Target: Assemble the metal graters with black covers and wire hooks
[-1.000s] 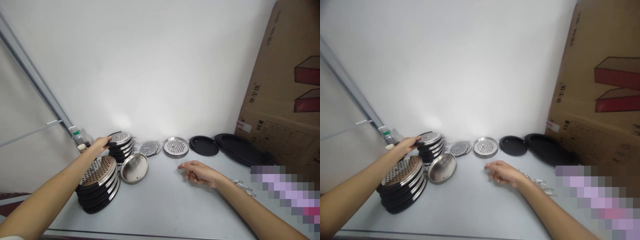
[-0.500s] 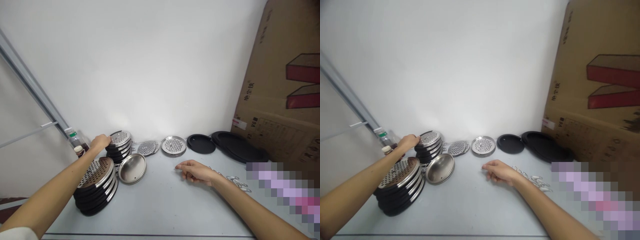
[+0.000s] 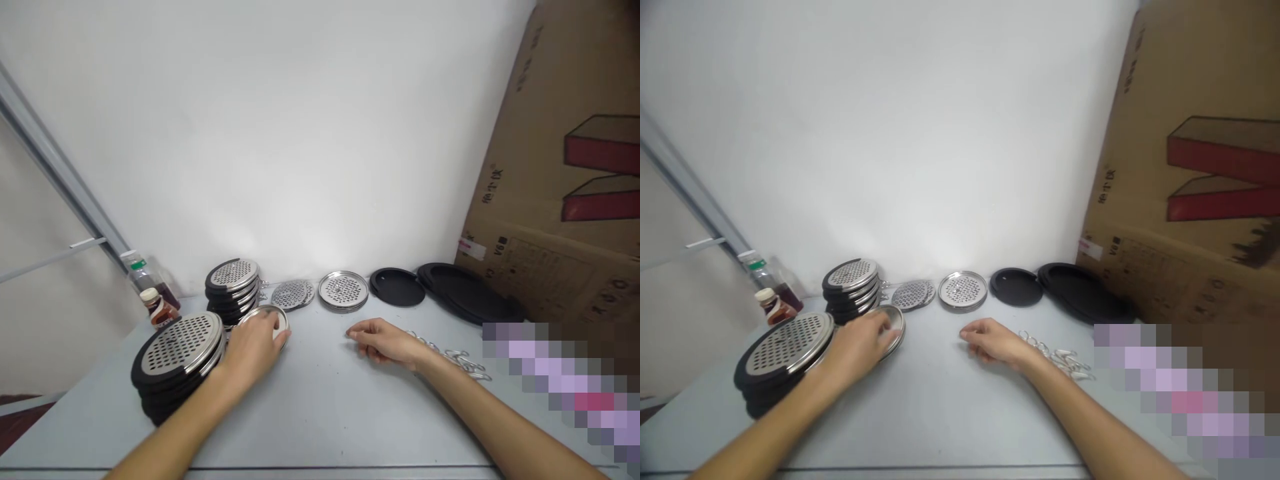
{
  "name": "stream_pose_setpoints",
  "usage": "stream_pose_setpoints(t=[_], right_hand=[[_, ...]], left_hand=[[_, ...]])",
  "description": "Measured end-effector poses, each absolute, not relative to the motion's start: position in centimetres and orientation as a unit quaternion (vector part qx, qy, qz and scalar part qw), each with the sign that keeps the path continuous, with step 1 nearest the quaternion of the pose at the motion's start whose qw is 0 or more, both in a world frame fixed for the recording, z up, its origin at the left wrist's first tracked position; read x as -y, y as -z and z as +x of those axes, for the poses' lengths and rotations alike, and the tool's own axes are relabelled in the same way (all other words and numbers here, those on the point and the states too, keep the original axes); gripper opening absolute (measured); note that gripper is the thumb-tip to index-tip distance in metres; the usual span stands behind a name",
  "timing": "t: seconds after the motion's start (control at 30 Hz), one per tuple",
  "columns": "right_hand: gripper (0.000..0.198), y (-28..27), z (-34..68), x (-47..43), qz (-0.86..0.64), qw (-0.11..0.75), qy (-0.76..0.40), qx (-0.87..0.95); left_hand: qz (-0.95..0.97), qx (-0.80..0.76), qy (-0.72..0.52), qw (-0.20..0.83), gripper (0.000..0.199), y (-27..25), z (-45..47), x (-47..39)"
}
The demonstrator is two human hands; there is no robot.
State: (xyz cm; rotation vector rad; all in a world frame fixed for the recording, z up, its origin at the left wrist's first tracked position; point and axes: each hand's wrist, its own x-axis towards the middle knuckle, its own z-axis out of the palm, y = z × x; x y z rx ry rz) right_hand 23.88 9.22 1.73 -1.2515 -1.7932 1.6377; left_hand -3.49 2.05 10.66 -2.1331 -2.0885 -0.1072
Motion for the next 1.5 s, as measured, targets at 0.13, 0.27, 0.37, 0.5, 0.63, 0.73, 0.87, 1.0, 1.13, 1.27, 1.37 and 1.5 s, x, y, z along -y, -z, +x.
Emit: stream_pose_setpoints(t=[0.13, 0.27, 0.37, 0.5, 0.63, 0.73, 0.87, 1.0, 1.13, 1.27, 1.37, 1.5], right_hand=[[0.035, -2.3, 24.3, -6.1, -0.468, 0.244, -0.343, 0.777], [0.027, -2.6, 24.5, -2.0, -0.468, 0.222, -0.164, 0.839], [0.02, -1.9, 24.4, -0.4, -0.475, 0.231, -0.122, 0.84], [0.02, -0.6, 24.5, -0.1, -0.474, 0.261, -0.1, 0.835], [0.023, -0.1, 24.7, -0.2, -0.477, 0.274, -0.105, 0.829], [0.024, -0.2, 24.7, -0.2, -0.479, 0.278, -0.115, 0.825], [0.025, -0.5, 24.7, 0.0, -0.48, 0.289, -0.138, 0.817], [0.032, -0.2, 25.1, -0.3, -0.48, 0.316, -0.18, 0.799], [0.038, 1.1, 25.7, -1.2, -0.509, 0.379, -0.229, 0.739], [0.041, 1.9, 26.3, -1.8, -0.518, 0.433, -0.293, 0.677], [0.039, 1.7, 26.3, -1.8, -0.52, 0.432, -0.31, 0.669], [0.031, 1.4, 26.1, -1.7, -0.509, 0.409, -0.288, 0.7]], left_hand=[[-0.713, 0.696, 0.016, 0.085, 0.027, -7.0, -3.3, -2.5], [-0.721, 0.691, 0.008, 0.056, 0.032, -5.5, -4.9, -3.9], [-0.725, 0.687, 0.002, 0.042, 0.031, -5.0, -5.3, -4.4], [-0.725, 0.686, -0.002, 0.06, 0.028, -4.6, -4.9, -4.3], [-0.713, 0.696, 0.003, 0.081, 0.024, -4.9, -4.5, -4.2], [-0.704, 0.705, -0.005, 0.09, 0.021, -5.2, -4.6, -4.3], [-0.72, 0.687, 0.013, 0.1, 0.019, -5.9, -4.8, -3.6], [-0.77, 0.617, 0.074, 0.142, 0.015, -6.6, -2.7, -0.8], [-0.867, 0.45, 0.153, 0.152, 0.018, -5.6, 2.2, 2.1], [-0.899, 0.386, 0.157, 0.132, 0.025, -2.9, 6.4, 2.9], [-0.906, 0.382, 0.138, 0.12, 0.025, -1.1, 7.6, 2.6], [-0.901, 0.406, 0.13, 0.084, 0.02, -0.3, 7.9, 2.2]])
